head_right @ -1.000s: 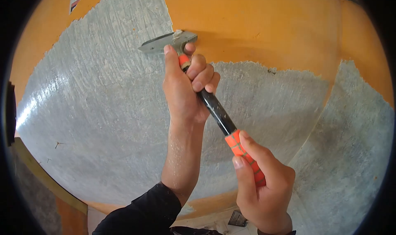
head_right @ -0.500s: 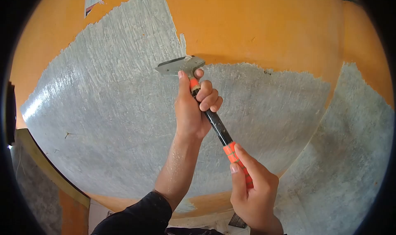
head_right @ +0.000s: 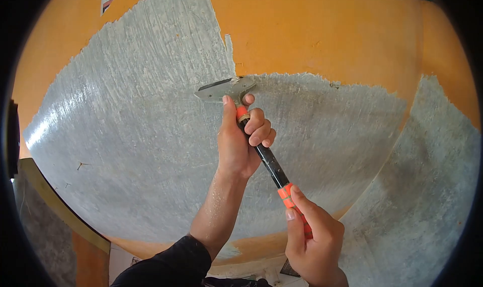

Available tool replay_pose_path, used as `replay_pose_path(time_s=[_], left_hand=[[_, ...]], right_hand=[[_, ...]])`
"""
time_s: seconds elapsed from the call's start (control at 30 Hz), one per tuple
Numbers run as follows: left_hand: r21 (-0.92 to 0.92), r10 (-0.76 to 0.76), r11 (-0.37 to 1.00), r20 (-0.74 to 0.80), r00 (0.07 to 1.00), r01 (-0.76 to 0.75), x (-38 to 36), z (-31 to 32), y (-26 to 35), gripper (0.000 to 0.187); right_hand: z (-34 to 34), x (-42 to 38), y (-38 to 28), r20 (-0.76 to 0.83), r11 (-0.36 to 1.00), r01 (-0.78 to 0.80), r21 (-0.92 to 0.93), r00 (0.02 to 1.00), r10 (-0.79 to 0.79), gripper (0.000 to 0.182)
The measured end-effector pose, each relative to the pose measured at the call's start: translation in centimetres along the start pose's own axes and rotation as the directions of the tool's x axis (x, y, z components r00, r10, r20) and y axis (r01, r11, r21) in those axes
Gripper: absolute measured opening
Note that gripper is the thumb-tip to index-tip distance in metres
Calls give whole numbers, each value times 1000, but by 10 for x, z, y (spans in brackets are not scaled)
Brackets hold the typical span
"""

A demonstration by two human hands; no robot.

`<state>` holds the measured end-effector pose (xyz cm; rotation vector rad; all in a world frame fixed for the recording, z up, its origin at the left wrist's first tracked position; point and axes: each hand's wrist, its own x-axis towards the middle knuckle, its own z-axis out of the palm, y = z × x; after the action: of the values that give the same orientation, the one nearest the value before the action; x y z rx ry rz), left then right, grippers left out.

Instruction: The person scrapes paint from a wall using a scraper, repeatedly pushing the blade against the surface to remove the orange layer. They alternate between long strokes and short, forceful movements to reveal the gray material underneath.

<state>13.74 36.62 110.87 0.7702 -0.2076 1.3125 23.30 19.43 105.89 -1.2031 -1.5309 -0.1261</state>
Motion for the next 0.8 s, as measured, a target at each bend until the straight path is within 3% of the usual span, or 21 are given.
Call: replay_pose_path(time_s=[0.2,0.5,0.6,0.8], left_hand=[[-34,41,999,57,998,-39,5,-5,-3,45],[-10,38,999,22,999,-38,10,2,3,45],[-6,50,999,127,991,-50,20,-4,7,49],[9,96,995,72,993,-97,36,25,24,45]], right_hand=[[7,0,-6,-21,999,-18,-35,1000,18,32],[11,5,-5,-36,998,13,-68,999,-15,32],[14,10,-4,-52,998,29,-62,998,-32,32],[8,38,-23,-90,995,11,-100,996,-21,31]])
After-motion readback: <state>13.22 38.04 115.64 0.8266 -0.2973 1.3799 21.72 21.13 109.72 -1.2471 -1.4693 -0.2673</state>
